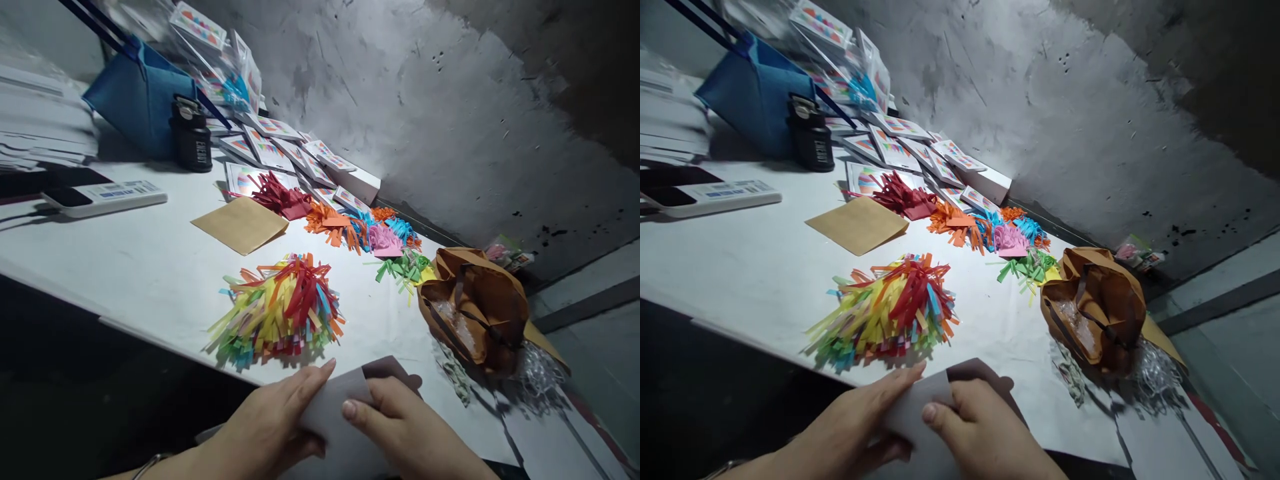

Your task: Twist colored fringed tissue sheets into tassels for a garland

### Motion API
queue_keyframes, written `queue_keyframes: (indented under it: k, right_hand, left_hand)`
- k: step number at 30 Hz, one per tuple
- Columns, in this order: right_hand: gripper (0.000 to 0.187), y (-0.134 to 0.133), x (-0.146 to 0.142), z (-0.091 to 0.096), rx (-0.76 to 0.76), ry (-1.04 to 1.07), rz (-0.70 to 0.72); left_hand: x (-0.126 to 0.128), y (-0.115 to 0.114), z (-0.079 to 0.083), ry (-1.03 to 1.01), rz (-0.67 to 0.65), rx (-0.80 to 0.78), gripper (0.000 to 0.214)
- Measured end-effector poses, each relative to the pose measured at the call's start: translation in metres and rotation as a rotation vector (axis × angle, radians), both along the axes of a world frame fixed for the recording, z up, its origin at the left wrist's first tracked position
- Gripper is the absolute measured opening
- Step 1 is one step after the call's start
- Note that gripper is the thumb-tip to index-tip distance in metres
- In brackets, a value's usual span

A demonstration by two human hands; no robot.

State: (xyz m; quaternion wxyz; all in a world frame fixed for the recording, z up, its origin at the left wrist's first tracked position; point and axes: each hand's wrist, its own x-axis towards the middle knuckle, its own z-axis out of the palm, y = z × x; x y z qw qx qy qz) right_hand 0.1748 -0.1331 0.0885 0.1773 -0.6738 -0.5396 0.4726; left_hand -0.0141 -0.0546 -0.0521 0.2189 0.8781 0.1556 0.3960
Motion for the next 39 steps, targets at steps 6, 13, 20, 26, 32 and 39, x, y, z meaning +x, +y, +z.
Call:
queue_keyframes:
  k: [6, 13, 20, 26, 32, 39]
  right_hand:
    - [0.023, -0.002, 0.005, -0.005, -0.092, -0.051, 0.033]
    - [0.026, -0.009, -0.002, -0.016, 0.061, -0.161, 0.173]
    - [0.054, -0.020, -0.002, -0.014, 0.113, -0.571, 0.159]
    - [0.042, -0.013, -0.008, -0.010, 0.189, -0.361, 0.192]
    - [0.035, -0.011, 0.001, -0.005, 0.178, -0.125, 0.211]
    - [0.046, -0.012, 0.013, -0.010, 0.160, 0.072, 0.175]
  left_hand:
    - [0.002, 0.009, -0.001, 0.067, -0.030, 0.040, 0.089]
    - [-0.004, 0.007, 0.017, 0.044, -0.182, -0.001, 0.079]
    - [-0.001, 0.005, 0.016, -0.014, -0.252, -0.062, 0.053]
    - [0.003, 0.009, 0.015, 0.002, -0.312, -0.095, 0.047]
    - [0.004, 0.005, 0.013, 0.011, -0.268, -0.076, 0.060]
    - [0.000, -0.004, -0.006, 0.074, -0.125, -0.071, 0.073]
